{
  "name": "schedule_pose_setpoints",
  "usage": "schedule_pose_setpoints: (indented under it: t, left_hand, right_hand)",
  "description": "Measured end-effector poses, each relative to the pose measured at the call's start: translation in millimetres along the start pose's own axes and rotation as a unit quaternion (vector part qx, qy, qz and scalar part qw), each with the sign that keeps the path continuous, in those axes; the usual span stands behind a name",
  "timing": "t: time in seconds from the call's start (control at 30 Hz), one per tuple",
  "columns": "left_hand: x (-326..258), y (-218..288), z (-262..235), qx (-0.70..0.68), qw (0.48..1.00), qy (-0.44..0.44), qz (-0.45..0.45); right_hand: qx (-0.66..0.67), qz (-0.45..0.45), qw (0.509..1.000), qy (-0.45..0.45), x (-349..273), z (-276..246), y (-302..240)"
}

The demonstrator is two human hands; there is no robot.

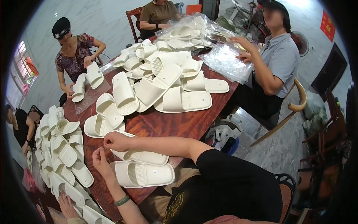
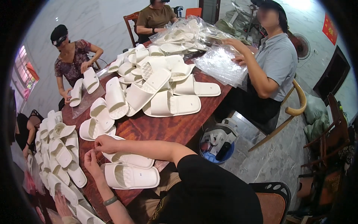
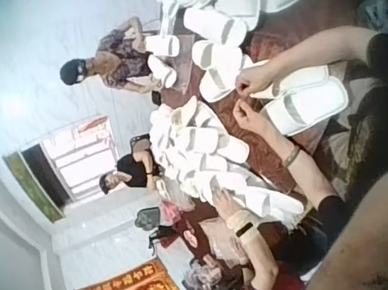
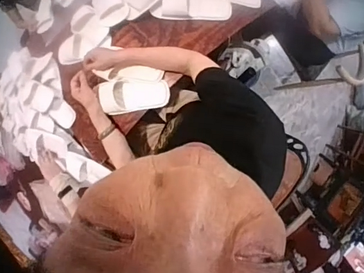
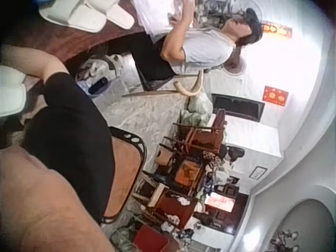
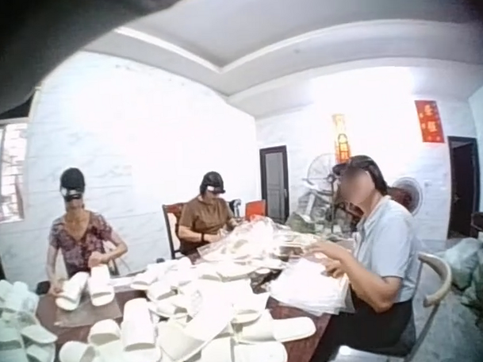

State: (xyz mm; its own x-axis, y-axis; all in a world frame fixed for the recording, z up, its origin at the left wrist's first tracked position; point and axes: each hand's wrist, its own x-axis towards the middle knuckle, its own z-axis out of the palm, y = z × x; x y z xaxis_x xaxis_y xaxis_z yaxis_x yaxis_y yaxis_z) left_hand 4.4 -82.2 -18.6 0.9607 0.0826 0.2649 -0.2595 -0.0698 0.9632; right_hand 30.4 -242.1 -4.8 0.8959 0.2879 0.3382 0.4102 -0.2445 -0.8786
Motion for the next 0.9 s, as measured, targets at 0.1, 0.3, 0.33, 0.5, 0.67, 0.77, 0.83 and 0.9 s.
schedule_pose_setpoints:
  t: [0.1, 0.3, 0.33, 0.5, 0.67, 0.77, 0.83, 0.9]
  left_hand:
    - [-1.6, 2.0, 1.4, -0.023, 1.0, 0.002, -0.016]
    - [-0.9, -3.4, -5.6, -0.018, 1.0, 0.005, -0.007]
    - [-1.6, -2.1, -5.3, -0.017, 1.0, 0.006, -0.012]
    - [-5.8, 7.1, -1.9, -0.017, 0.999, 0.007, -0.033]
    - [-3.2, 8.6, 3.4, 0.009, 0.999, -0.011, -0.03]
    - [-1.8, 9.7, -3.7, 0.058, 0.998, -0.006, 0.007]
    - [-5.1, 20.0, 1.1, 0.084, 0.996, -0.006, 0.008]
    - [-6.3, 25.5, 5.2, 0.143, 0.988, -0.016, 0.06]
  right_hand:
    - [-0.012, -0.01, 1.0, -0.003, 2.5, 2.0, 1.3]
    - [-0.003, -0.018, 1.0, 0.01, 5.3, 8.2, -0.9]
    - [-0.002, -0.015, 1.0, 0.012, 4.2, 7.7, -1.2]
    - [0.009, 0.001, 1.0, -0.001, 3.3, 7.8, -3.9]
    - [-0.011, -0.018, 1.0, 0.015, 3.6, 3.1, 7.3]
    - [0.002, -0.064, 0.996, 0.054, 8.2, 11.8, 6.4]
    - [-0.004, -0.09, 0.994, 0.058, 13.6, 17.3, 18.1]
    - [0.061, -0.072, 0.995, 0.018, 14.9, 20.6, 31.1]
